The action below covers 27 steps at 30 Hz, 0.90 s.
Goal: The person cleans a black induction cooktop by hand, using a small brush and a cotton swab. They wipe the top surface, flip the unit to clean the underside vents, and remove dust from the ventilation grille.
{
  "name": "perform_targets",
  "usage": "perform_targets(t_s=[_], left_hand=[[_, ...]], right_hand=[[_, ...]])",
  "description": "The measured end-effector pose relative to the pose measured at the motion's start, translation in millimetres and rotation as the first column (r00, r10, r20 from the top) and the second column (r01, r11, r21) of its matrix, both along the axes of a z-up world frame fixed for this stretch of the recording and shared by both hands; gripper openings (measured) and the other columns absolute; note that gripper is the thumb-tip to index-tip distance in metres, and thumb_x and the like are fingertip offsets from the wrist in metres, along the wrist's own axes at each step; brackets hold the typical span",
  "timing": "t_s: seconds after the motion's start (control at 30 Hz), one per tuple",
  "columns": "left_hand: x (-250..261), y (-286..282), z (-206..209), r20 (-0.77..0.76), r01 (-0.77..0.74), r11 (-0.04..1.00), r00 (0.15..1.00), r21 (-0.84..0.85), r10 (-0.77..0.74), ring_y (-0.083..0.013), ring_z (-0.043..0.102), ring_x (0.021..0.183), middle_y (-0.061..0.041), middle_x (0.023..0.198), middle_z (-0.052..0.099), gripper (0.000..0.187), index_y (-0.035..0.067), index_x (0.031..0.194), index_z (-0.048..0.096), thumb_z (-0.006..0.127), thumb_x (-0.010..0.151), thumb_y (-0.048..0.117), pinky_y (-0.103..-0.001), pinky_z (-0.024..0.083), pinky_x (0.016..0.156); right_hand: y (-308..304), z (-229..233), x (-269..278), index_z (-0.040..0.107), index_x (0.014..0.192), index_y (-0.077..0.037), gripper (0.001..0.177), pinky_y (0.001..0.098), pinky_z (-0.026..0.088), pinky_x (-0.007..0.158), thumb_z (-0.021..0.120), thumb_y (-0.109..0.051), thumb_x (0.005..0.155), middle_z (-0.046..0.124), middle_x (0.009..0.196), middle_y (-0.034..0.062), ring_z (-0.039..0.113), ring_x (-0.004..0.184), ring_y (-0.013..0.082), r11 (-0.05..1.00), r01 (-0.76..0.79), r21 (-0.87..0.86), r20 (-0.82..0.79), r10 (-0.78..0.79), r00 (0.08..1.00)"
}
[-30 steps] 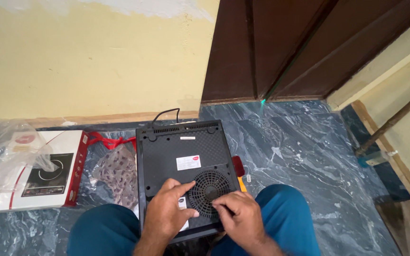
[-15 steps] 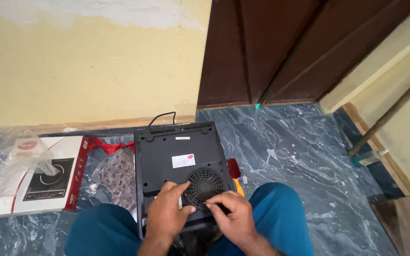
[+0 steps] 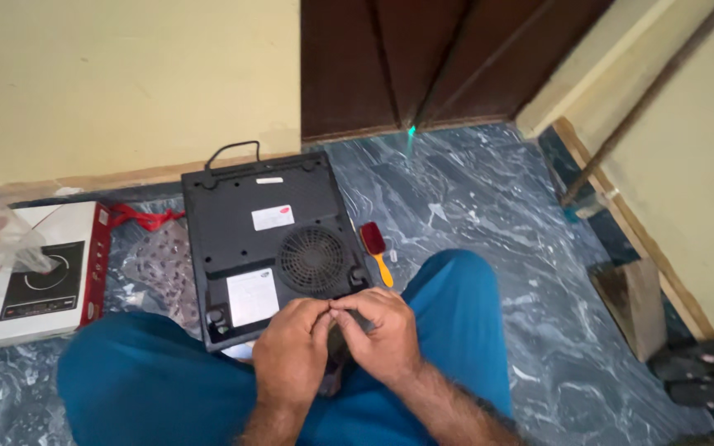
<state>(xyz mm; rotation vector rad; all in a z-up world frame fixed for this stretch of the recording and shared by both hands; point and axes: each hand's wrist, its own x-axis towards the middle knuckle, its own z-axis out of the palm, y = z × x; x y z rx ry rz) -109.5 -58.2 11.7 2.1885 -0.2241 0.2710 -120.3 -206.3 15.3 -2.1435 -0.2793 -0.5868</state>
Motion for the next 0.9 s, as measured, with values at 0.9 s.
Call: perform_targets(t_s=[0.9], left_hand=[[93,-134,-15,-0.305,0.108,0.891,0.915,-0.440,-0.262,-0.0158,0.076,0.079,-0.008,0.087,0.078,0.015,0.004,0.099,0.071,0.070,0.090,0.015,-0.030,0.058,0.071]], right_hand=[[-153,-69,60,0.077,0.102,-0.001,0.012,0.0184,0.051,0.065,0.078,-0.004,0.091,0.072,0.084,-0.0022,0.062,0.075,0.0017,0.838,0.314,0.446,-0.319,-0.179,0.931]])
